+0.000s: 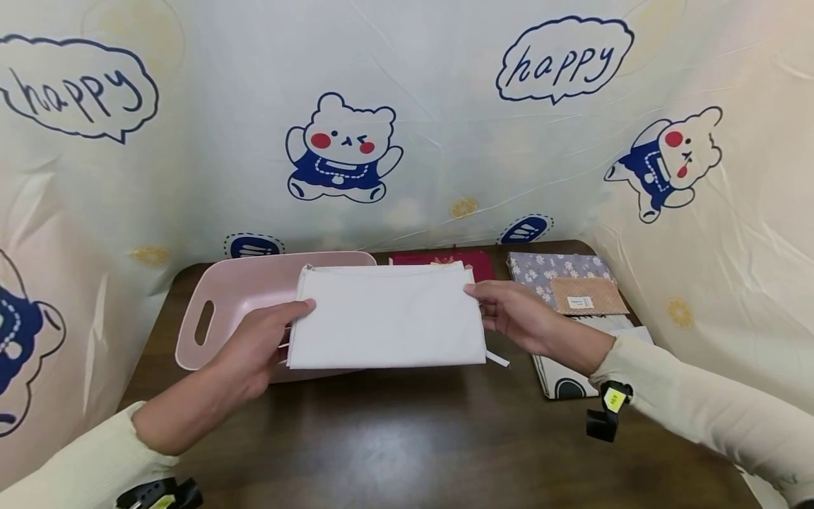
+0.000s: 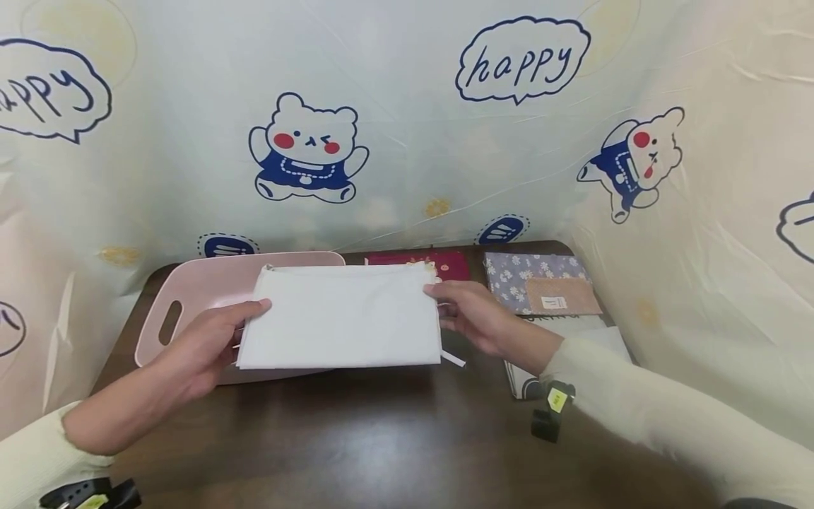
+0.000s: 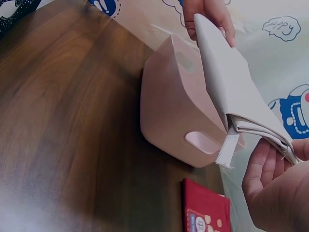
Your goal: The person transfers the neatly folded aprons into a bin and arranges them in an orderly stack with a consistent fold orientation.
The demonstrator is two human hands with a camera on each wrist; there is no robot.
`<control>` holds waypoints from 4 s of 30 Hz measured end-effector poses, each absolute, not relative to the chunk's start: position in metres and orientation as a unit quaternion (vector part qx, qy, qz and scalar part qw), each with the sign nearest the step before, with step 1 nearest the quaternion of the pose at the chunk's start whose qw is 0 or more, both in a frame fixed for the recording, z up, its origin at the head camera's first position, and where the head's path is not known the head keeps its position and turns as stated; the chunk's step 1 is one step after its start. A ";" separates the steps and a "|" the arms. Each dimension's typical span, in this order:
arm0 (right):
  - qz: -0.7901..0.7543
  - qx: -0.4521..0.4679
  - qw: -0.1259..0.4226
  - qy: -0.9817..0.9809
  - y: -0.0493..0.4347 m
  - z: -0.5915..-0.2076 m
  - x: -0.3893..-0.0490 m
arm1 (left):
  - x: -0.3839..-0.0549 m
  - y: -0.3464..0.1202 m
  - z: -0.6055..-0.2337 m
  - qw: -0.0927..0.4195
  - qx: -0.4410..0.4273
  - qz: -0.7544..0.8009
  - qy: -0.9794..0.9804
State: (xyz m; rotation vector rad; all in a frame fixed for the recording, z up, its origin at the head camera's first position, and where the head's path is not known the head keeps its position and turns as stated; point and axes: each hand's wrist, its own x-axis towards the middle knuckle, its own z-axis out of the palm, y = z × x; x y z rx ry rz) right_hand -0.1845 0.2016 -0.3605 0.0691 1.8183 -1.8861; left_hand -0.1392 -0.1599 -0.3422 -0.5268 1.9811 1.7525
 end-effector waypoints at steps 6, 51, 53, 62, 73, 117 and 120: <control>-0.695 0.031 0.258 0.670 0.192 -0.362 -0.188 | -0.139 -0.166 -0.346 0.214 -0.202 0.648 0.702; -0.697 0.030 0.271 0.663 0.128 -0.351 -0.199 | -0.145 -0.207 -0.350 0.162 -0.297 0.657 0.673; -0.695 0.029 0.269 0.666 0.126 -0.350 -0.199 | -0.146 -0.209 -0.350 0.161 -0.297 0.657 0.674; -0.691 0.023 0.272 0.669 0.119 -0.353 -0.204 | -0.151 -0.218 -0.352 0.159 -0.305 0.653 0.675; -0.688 0.023 0.270 0.673 0.102 -0.362 -0.216 | -0.155 -0.230 -0.358 0.149 -0.327 0.653 0.666; -0.667 0.037 0.306 0.678 0.040 -0.367 -0.234 | -0.166 -0.297 -0.366 0.110 -0.374 0.660 0.643; -0.658 0.031 0.311 0.685 0.037 -0.368 -0.238 | -0.167 -0.300 -0.366 0.107 -0.375 0.654 0.648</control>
